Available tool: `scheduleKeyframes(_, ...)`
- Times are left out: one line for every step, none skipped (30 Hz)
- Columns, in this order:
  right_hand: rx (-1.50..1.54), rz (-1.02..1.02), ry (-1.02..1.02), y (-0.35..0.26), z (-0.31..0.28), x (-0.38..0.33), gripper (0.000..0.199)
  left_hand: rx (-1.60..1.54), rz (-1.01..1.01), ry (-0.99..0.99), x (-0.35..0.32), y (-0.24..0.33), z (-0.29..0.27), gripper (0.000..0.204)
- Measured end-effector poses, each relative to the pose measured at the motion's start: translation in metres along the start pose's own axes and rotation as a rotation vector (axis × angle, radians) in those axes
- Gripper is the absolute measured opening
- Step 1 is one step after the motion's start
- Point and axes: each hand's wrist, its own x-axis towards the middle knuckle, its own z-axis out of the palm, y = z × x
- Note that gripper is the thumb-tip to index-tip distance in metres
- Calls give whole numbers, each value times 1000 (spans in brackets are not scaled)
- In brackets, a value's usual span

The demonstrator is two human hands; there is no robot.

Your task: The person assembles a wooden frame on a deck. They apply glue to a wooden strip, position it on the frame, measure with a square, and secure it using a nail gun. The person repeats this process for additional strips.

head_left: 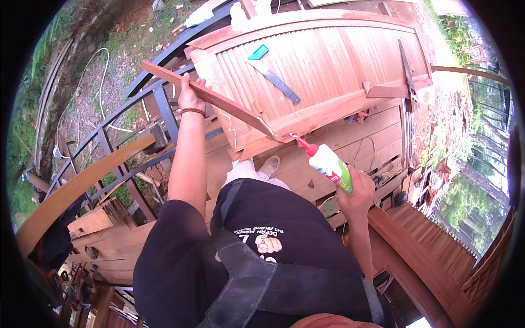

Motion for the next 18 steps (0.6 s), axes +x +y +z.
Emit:
scheduleKeyframes(-68,-44,7,-3,-2,7,53,-26,8,-21,-6,6,3,77)
scheduleKeyframes(-67,-69,6,-6,-7,14,51,-40,16,-26,-9,9,6,79)
scheduleKeyframes(-68,-84,9,-8,-11,21,51,-49,22,-38,-14,13,11,79)
scheduleKeyframes(-71,-97,7,-11,-15,24,52,-57,24,-47,-21,16,14,78)
scheduleKeyframes(-73,-111,5,-14,-18,27,52,-64,26,-55,-26,19,17,78)
scheduleKeyframes(-82,-131,8,-15,-20,29,51,-68,17,-66,-27,19,18,75)
scheduleKeyframes(-91,-151,11,-17,-21,31,51,-76,15,-66,-30,18,20,74)
scheduleKeyframes(-99,-172,15,-17,-23,33,51,-83,14,-67,-32,16,23,73)
scheduleKeyframes(-113,-191,23,-16,-23,36,51,-90,14,-69,-33,16,26,72)
scheduleKeyframes(-128,-209,32,-16,-22,38,50,-97,15,-78,-32,16,28,71)
scheduleKeyframes(-142,-227,40,-15,-22,41,50,-104,16,-88,-30,16,30,70)
scheduleKeyframes(-144,-234,40,-15,-24,41,49,-110,14,-94,-31,16,31,69)
scheduleKeyframes(-146,-240,40,-14,-26,42,49,-115,16,-88,-32,16,31,69)
scheduleKeyframes(-147,-246,40,-14,-27,43,48,-119,18,-82,-33,16,31,68)
scheduleKeyframes(-148,-246,38,-13,-29,42,48,-123,17,-74,-36,15,31,68)
scheduleKeyframes(-147,-245,36,-13,-30,40,48,-122,18,-70,-38,15,31,68)
scheduleKeyframes(-146,-244,33,-12,-32,39,47,-121,20,-65,-40,14,30,68)
scheduleKeyframes(-142,-245,32,-12,-33,39,47,-119,22,-59,-41,14,30,68)
